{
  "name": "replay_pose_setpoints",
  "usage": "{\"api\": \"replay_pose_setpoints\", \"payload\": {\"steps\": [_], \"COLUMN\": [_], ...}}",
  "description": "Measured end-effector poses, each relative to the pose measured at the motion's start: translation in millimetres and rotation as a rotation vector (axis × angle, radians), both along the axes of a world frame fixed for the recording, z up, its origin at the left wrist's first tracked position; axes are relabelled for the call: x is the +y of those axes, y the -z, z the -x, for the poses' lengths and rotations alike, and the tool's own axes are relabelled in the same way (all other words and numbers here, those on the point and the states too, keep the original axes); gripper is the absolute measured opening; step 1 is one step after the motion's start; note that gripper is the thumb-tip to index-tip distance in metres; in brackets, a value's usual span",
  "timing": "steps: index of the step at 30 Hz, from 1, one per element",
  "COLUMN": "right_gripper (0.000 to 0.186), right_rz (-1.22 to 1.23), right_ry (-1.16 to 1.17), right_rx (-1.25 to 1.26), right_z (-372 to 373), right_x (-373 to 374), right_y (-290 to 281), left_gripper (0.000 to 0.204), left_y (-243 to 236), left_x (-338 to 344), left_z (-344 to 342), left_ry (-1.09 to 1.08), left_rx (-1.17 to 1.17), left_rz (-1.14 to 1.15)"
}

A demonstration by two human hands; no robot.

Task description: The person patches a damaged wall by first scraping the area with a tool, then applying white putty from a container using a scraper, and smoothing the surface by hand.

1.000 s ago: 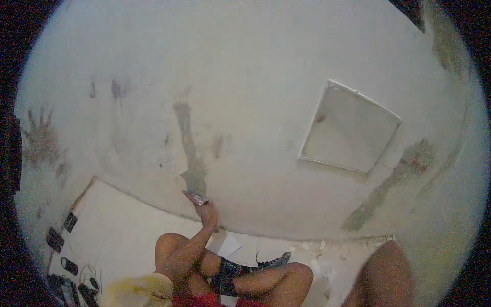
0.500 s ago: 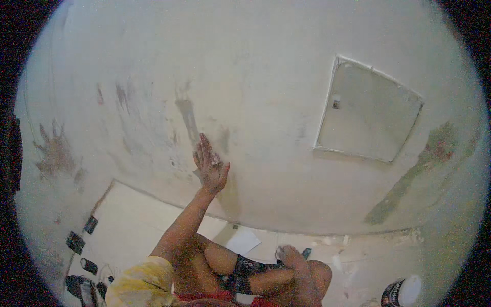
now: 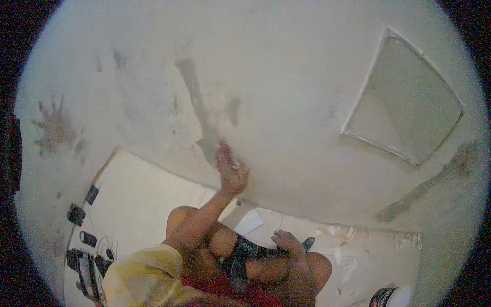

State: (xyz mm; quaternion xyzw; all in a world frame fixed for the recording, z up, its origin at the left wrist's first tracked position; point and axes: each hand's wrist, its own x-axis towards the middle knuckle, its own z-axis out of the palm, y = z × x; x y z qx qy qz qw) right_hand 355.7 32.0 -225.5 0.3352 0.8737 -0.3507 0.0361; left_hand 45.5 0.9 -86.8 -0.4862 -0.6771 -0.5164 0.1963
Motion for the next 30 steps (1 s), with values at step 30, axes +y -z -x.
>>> {"api": "replay_pose_setpoints", "payload": {"steps": [30], "right_gripper": [0.037], "right_rz": [0.244], "right_ry": [-0.344], "right_rx": [-0.265], "right_z": [4], "right_x": [-9], "right_y": [22], "left_gripper": [0.087], "left_y": [26], "left_x": [-36], "left_z": [2], "left_ry": [-0.023], "left_rx": [-0.095], "left_rz": [0.29]}}
